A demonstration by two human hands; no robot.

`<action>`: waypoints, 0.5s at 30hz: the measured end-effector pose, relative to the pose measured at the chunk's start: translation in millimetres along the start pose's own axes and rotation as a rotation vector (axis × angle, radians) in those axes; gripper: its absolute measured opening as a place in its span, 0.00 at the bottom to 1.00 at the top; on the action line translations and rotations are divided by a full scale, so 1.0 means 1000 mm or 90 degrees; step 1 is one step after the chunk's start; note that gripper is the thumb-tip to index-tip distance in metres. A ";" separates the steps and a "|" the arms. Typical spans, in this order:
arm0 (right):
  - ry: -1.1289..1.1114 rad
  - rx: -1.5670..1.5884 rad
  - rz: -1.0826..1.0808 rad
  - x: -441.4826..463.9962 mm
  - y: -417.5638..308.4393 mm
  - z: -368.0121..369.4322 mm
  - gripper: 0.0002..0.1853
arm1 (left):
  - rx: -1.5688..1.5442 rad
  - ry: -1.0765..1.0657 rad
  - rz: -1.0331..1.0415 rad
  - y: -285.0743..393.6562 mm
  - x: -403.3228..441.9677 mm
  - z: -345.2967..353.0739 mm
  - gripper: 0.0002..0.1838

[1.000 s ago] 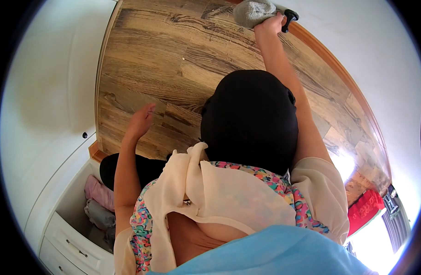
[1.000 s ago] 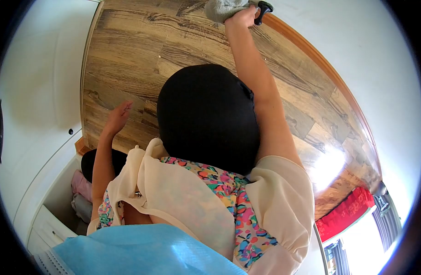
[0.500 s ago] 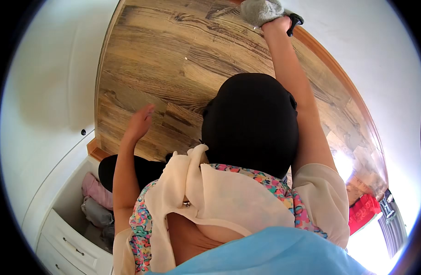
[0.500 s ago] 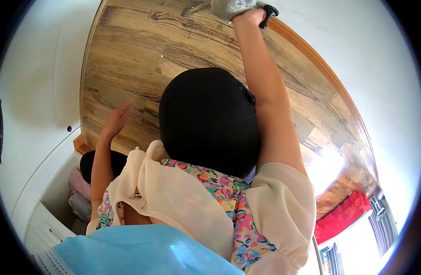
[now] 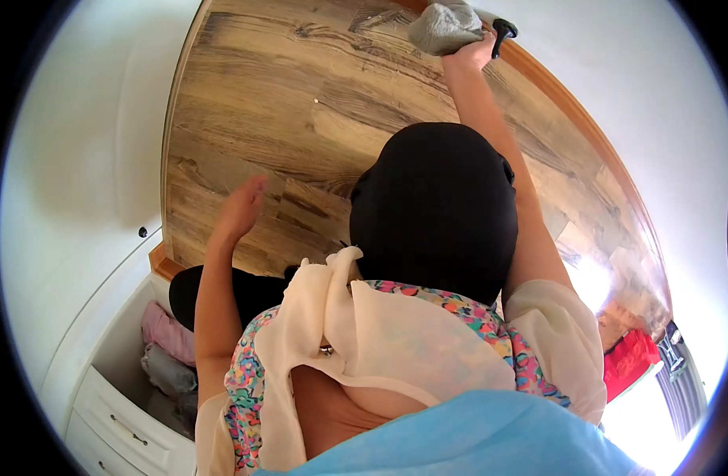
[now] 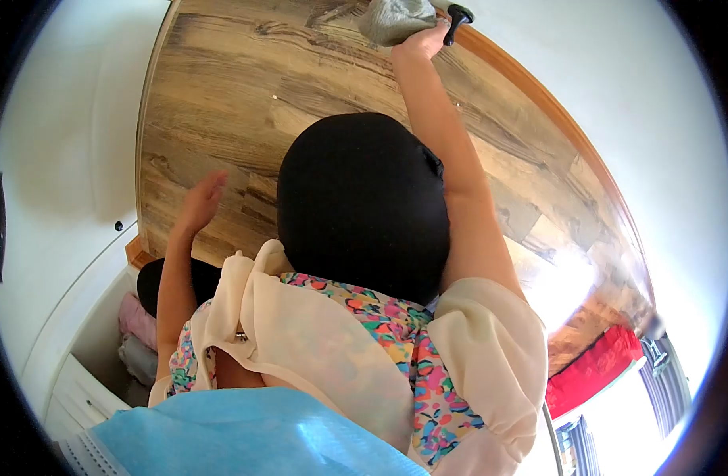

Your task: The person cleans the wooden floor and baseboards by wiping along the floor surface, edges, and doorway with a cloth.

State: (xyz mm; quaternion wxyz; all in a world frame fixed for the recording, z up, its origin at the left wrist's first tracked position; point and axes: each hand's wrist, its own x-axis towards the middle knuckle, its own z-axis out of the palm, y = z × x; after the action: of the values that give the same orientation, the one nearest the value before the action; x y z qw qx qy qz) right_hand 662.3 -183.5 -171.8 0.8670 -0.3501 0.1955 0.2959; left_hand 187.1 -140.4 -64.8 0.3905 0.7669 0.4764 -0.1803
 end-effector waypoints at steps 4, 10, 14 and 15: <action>0.123 -0.198 0.090 -0.014 -0.007 -0.015 0.23 | -0.002 -0.041 0.032 -0.020 0.006 0.006 0.21; -0.007 -0.425 0.078 -0.054 -0.027 -0.047 0.22 | -0.036 0.002 0.022 -0.020 0.011 0.005 0.21; 0.110 -0.805 -0.130 -0.070 -0.100 -0.076 0.18 | -0.056 -0.014 0.001 -0.021 0.005 0.001 0.21; 0.110 -0.865 -0.174 -0.048 -0.126 -0.114 0.23 | -0.043 -0.022 -0.004 -0.018 0.003 -0.002 0.21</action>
State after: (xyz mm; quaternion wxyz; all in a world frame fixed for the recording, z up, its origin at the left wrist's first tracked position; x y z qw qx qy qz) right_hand 693.3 -356.3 -161.1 0.4667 -0.8586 -0.0109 0.2120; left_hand 173.3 -132.6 -73.3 0.4236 0.7486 0.4777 -0.1787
